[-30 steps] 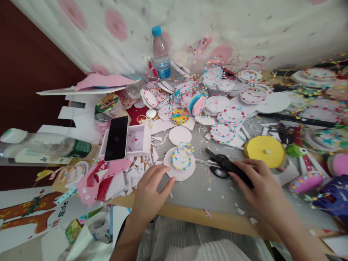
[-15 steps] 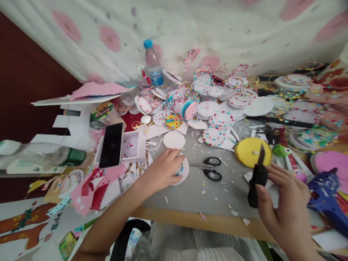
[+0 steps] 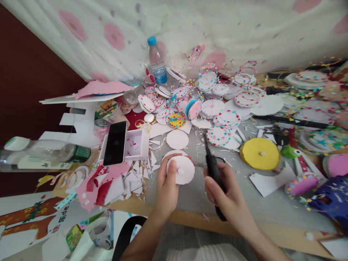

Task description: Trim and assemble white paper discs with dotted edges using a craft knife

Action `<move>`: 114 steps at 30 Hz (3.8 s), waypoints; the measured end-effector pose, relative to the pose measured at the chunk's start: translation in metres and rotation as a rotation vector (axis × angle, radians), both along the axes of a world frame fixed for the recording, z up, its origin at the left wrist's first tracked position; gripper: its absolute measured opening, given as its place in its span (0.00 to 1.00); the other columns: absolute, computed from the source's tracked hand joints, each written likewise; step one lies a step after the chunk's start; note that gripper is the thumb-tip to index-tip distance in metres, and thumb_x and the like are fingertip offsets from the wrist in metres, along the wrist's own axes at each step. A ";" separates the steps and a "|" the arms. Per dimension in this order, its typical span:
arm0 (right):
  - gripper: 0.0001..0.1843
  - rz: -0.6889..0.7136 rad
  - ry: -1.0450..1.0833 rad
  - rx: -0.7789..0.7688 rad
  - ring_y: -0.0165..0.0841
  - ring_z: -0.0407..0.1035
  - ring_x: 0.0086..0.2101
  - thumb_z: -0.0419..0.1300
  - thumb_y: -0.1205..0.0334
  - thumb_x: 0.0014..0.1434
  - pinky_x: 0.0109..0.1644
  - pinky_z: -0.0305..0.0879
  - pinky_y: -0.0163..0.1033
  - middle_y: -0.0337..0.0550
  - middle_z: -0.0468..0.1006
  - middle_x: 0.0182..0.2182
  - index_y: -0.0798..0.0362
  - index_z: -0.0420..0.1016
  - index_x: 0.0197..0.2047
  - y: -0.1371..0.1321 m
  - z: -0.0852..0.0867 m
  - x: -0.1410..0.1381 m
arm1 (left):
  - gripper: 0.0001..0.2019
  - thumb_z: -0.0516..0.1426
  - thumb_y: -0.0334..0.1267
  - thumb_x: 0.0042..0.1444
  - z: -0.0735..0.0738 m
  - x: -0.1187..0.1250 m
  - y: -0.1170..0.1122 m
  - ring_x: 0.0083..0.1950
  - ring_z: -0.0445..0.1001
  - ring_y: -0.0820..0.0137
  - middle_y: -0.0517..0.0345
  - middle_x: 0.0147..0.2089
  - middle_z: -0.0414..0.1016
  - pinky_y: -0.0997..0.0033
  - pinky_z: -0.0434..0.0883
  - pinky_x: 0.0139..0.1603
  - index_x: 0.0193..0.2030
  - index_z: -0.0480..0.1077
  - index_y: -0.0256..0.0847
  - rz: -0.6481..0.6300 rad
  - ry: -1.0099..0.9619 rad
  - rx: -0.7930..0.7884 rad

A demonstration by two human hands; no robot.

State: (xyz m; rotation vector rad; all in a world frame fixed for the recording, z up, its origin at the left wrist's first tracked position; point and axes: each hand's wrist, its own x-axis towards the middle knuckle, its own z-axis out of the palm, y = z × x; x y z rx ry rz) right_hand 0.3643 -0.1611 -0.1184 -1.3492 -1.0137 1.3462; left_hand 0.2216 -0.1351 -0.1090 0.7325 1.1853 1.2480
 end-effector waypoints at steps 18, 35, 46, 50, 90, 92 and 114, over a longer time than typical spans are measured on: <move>0.17 0.151 0.426 -0.204 0.19 0.53 0.18 0.66 0.53 0.57 0.17 0.50 0.26 0.28 0.64 0.27 0.48 0.62 0.42 0.006 -0.011 0.001 | 0.28 0.56 0.41 0.63 0.012 -0.027 -0.034 0.72 0.52 0.58 0.54 0.73 0.52 0.59 0.56 0.71 0.69 0.56 0.53 -0.537 -0.029 0.155; 0.16 0.461 -0.473 0.008 0.40 0.76 0.42 0.45 0.50 0.69 0.38 0.70 0.38 0.47 0.79 0.42 0.49 0.65 0.52 -0.013 -0.011 0.018 | 0.40 0.68 0.46 0.48 -0.051 -0.064 -0.001 0.65 0.66 0.55 0.47 0.65 0.66 0.53 0.65 0.64 0.66 0.58 0.51 -0.240 0.817 0.409; 0.17 0.688 -0.621 -0.094 0.40 0.77 0.33 0.41 0.50 0.70 0.34 0.66 0.40 0.43 0.81 0.31 0.49 0.65 0.46 -0.015 -0.002 0.014 | 0.30 0.62 0.43 0.57 -0.048 -0.071 0.000 0.64 0.66 0.56 0.43 0.63 0.67 0.52 0.67 0.62 0.65 0.58 0.47 -0.314 0.901 0.571; 0.19 0.715 -0.642 -0.086 0.41 0.78 0.34 0.40 0.50 0.70 0.34 0.67 0.40 0.46 0.81 0.34 0.49 0.67 0.48 -0.015 -0.006 0.019 | 0.32 0.62 0.39 0.56 -0.047 -0.069 -0.001 0.65 0.65 0.56 0.43 0.64 0.65 0.50 0.65 0.63 0.66 0.57 0.46 -0.318 0.918 0.545; 0.27 0.821 -0.679 -0.211 0.46 0.76 0.40 0.33 0.47 0.70 0.41 0.67 0.47 0.52 0.80 0.36 0.54 0.63 0.54 -0.006 0.003 0.010 | 0.30 0.64 0.40 0.54 -0.055 -0.070 -0.001 0.62 0.68 0.56 0.43 0.61 0.68 0.53 0.69 0.60 0.63 0.61 0.46 -0.276 0.889 0.588; 0.26 0.835 -0.671 -0.207 0.45 0.76 0.38 0.34 0.47 0.70 0.40 0.66 0.46 0.50 0.79 0.34 0.54 0.63 0.53 -0.004 0.007 0.012 | 0.30 0.64 0.40 0.55 -0.053 -0.069 -0.001 0.62 0.68 0.56 0.43 0.61 0.67 0.52 0.68 0.61 0.63 0.61 0.45 -0.263 0.865 0.591; 0.16 0.864 -0.763 -0.082 0.44 0.76 0.30 0.35 0.54 0.71 0.29 0.57 0.40 0.47 0.79 0.29 0.52 0.58 0.47 -0.013 0.015 0.013 | 0.30 0.62 0.44 0.57 -0.041 -0.040 -0.012 0.65 0.64 0.56 0.48 0.64 0.64 0.63 0.67 0.61 0.66 0.62 0.50 -0.156 0.383 0.428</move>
